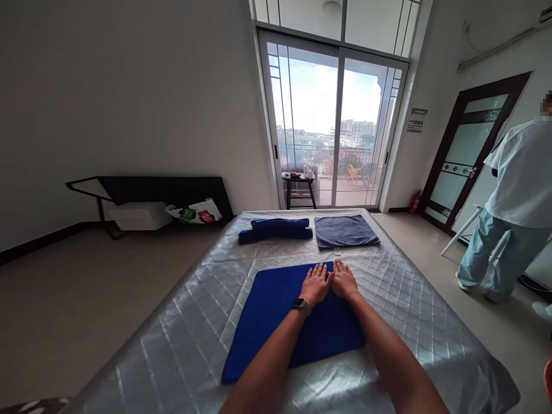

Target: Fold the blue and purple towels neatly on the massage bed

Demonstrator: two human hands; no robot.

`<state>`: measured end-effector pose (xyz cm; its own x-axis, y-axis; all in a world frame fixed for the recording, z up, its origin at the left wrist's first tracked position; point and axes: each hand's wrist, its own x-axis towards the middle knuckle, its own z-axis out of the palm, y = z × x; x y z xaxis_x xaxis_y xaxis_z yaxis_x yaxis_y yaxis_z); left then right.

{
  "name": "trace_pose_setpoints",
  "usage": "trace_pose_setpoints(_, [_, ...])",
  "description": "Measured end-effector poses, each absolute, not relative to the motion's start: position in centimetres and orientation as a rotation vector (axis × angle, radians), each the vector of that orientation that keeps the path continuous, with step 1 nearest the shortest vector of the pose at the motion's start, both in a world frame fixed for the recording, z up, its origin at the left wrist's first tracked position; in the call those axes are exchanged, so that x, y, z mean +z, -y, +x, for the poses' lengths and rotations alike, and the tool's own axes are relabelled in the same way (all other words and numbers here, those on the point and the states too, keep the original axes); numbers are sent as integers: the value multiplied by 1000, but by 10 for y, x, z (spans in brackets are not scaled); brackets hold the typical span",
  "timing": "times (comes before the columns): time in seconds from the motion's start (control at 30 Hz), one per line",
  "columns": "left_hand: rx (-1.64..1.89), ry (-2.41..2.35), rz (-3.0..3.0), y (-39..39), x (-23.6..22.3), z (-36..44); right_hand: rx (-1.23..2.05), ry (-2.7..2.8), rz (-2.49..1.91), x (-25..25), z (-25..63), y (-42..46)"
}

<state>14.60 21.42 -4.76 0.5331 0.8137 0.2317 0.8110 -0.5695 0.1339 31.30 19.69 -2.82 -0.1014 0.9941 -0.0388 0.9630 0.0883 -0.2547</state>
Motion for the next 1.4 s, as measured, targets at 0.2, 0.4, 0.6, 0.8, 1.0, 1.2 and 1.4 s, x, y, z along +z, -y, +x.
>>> trace_pose_setpoints(0.2, [399, -1791, 2537, -216, -58, 93, 308, 2167, -2031, -32, 312, -200])
trace_pose_setpoints(0.4, [315, -2195, 2201, -197, -70, 9, 345, 2165, -2052, -26, 311, -197])
trace_pose_setpoints(0.6, [391, -2177, 2176, -191, -66, 9, 323, 2184, -2097, -3, 308, -187])
trace_pose_setpoints(0.8, [598, -2152, 2211, -186, -52, 15, 134, 2232, -1905, 11, 326, -133])
trace_pose_setpoints(1.0, [1014, -2030, 2335, -164, -29, 18, 315, 2334, -1404, -6, 378, -43])
trace_pose_setpoints(1.2, [958, -1709, 2424, -93, -18, 1, 486, 2263, -1355, -17, 398, -19])
trace_pose_setpoints(1.4, [552, -1509, 2251, -21, -11, -26, 398, 2249, -1400, -16, 390, -13])
